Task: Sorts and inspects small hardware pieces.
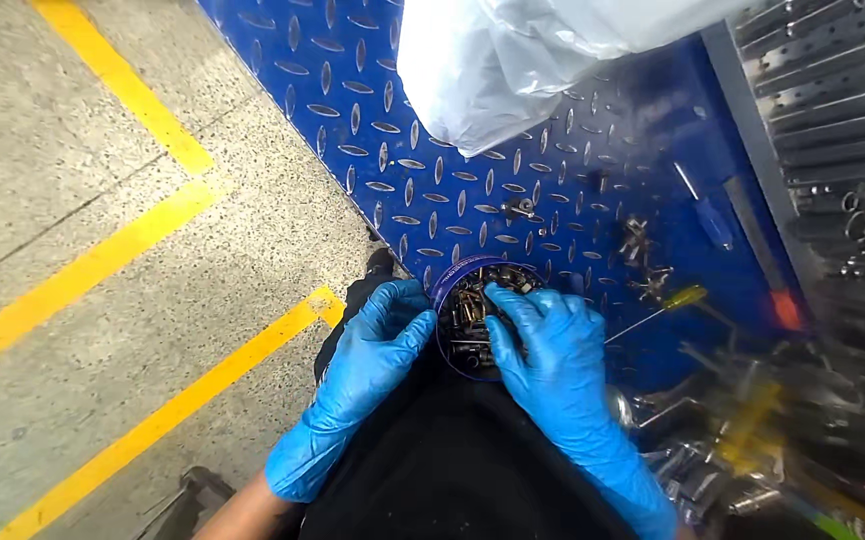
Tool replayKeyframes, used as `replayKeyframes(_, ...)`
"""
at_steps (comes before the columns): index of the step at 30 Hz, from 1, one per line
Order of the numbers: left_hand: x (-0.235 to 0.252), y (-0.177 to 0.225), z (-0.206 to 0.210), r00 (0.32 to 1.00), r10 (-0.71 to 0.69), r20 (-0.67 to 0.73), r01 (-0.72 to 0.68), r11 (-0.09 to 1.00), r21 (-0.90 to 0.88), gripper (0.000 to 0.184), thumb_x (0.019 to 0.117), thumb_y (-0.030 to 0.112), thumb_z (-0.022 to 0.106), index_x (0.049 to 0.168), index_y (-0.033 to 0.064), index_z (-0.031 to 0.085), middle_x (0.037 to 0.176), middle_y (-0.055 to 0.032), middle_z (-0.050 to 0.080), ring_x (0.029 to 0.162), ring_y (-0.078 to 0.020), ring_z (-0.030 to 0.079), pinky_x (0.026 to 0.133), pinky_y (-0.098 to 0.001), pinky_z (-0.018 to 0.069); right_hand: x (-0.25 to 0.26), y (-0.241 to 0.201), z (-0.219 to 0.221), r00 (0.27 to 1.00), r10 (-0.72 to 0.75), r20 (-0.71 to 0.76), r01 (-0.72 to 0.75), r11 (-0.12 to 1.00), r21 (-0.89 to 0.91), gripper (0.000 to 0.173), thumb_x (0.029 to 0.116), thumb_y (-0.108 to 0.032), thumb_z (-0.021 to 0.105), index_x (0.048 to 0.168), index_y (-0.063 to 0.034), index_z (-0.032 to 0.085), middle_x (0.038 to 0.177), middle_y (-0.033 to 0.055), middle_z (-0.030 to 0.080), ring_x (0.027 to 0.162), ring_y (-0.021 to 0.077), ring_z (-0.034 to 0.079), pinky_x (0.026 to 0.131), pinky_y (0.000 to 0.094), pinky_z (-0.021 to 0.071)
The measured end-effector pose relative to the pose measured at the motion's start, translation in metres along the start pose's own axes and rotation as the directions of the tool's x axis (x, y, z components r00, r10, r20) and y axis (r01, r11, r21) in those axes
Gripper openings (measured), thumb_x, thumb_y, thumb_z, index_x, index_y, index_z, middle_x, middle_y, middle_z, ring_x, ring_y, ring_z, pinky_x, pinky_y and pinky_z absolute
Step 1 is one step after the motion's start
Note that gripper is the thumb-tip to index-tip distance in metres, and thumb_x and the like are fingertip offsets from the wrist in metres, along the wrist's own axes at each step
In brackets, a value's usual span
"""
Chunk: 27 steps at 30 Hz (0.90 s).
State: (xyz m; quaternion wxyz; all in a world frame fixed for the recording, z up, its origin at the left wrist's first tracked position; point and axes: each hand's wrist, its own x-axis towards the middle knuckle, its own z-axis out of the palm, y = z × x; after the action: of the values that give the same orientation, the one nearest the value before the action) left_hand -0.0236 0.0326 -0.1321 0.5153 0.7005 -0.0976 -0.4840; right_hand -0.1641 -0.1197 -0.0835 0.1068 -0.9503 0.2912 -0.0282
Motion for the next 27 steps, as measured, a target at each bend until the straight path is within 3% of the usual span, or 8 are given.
replayKeyframes(3, -0.001, 0.0, -0.001, 1.0, -0.004, 0.018, 0.003, 1.0, 0.026, 0.04, 0.0925, 0.029, 0.07, 0.13, 0.0173, 0.063, 0.111, 0.0023, 0.074, 0.096, -0.0123, 0.072, 0.081, -0.0317, 0.0622, 0.0, -0.006, 0.005, 0.989, -0.076, 0.128, 0.084, 0.995, -0.058, 0.041, 0.0992, -0.033, 0.05, 0.136, -0.0293, 0.068, 0.094, 0.0069, 0.068, 0.092, 0.0321, 0.062, 0.079, 0.0502, 0.046)
replayKeyframes(9, -0.002, -0.002, -0.002, 0.999, 0.009, 0.042, -0.011, 0.998, 0.062, 0.05, 0.0857, 0.034, 0.075, 0.132, 0.0196, 0.062, 0.111, 0.0034, 0.073, 0.095, -0.0126, 0.072, 0.08, -0.0329, 0.0631, -0.017, 0.007, -0.005, 0.996, -0.077, 0.047, 0.071, 0.989, 0.13, 0.025, 0.0962, -0.03, 0.057, 0.106, -0.0286, 0.08, 0.094, 0.0008, 0.069, 0.097, 0.0242, 0.063, 0.086, 0.0463, 0.0471)
replayKeyframes(12, -0.003, 0.0, -0.001, 0.999, -0.012, 0.03, 0.009, 0.996, 0.094, 0.051, 0.0853, 0.035, 0.075, 0.132, 0.0207, 0.062, 0.11, 0.0046, 0.073, 0.093, -0.0109, 0.072, 0.079, -0.0324, 0.0631, -0.003, 0.002, -0.005, 0.999, -0.028, 0.033, 0.028, 0.999, -0.022, 0.038, 0.0978, -0.033, 0.055, 0.13, -0.0254, 0.072, 0.097, 0.0089, 0.068, 0.093, 0.0329, 0.062, 0.081, 0.0515, 0.046)
replayKeyframes(14, -0.003, 0.0, -0.001, 1.0, -0.012, 0.022, 0.01, 0.994, 0.105, 0.049, 0.0856, 0.035, 0.075, 0.131, 0.0208, 0.062, 0.109, 0.0046, 0.073, 0.093, -0.011, 0.072, 0.079, -0.0323, 0.0633, 0.003, -0.002, 0.001, 0.994, -0.041, 0.098, 0.051, 0.994, -0.101, 0.04, 0.0965, -0.03, 0.054, 0.132, -0.0308, 0.071, 0.094, 0.0091, 0.069, 0.092, 0.0343, 0.062, 0.082, 0.0528, 0.0441)
replayKeyframes(17, -0.002, 0.001, 0.0, 1.0, -0.015, 0.009, 0.014, 0.993, 0.118, 0.047, 0.0855, 0.036, 0.075, 0.129, 0.0212, 0.064, 0.108, 0.0055, 0.073, 0.093, -0.0107, 0.073, 0.079, -0.0324, 0.0634, -0.006, 0.004, 0.001, 0.985, -0.11, 0.135, 0.117, 0.992, -0.045, 0.037, 0.0952, -0.025, 0.052, 0.122, -0.0367, 0.075, 0.092, 0.0052, 0.066, 0.095, 0.0306, 0.06, 0.087, 0.052, 0.042)
replayKeyframes(22, -0.003, 0.002, 0.001, 0.999, -0.036, 0.007, 0.035, 0.993, 0.117, 0.047, 0.0852, 0.036, 0.076, 0.128, 0.0221, 0.064, 0.106, 0.006, 0.074, 0.093, -0.0101, 0.073, 0.079, -0.0317, 0.0637, -0.01, 0.003, -0.008, 0.993, -0.063, 0.096, 0.061, 0.998, 0.019, 0.023, 0.089, -0.022, 0.056, 0.09, -0.0266, 0.078, 0.09, 0.0031, 0.067, 0.096, 0.0294, 0.061, 0.088, 0.0515, 0.0424)
replayKeyframes(25, -0.003, 0.002, 0.002, 0.999, -0.037, 0.003, 0.037, 0.994, 0.099, 0.046, 0.0848, 0.034, 0.077, 0.127, 0.0218, 0.065, 0.106, 0.0052, 0.075, 0.092, -0.0105, 0.074, 0.078, -0.0312, 0.0639, 0.004, -0.008, -0.003, 0.994, -0.04, 0.097, 0.046, 0.997, -0.058, 0.034, 0.0947, -0.027, 0.054, 0.121, -0.0271, 0.076, 0.094, 0.0078, 0.069, 0.093, 0.0329, 0.062, 0.083, 0.054, 0.0453)
replayKeyframes(27, -0.003, 0.003, 0.002, 0.999, -0.04, -0.005, 0.04, 0.995, 0.094, 0.045, 0.0846, 0.033, 0.077, 0.126, 0.0219, 0.066, 0.105, 0.0049, 0.075, 0.09, -0.0109, 0.074, 0.077, -0.0315, 0.064, 0.01, -0.012, 0.004, 0.987, -0.072, 0.143, 0.089, 0.989, -0.114, 0.033, 0.0943, -0.028, 0.056, 0.121, -0.0301, 0.075, 0.091, 0.0073, 0.068, 0.09, 0.0318, 0.062, 0.081, 0.0523, 0.0441)
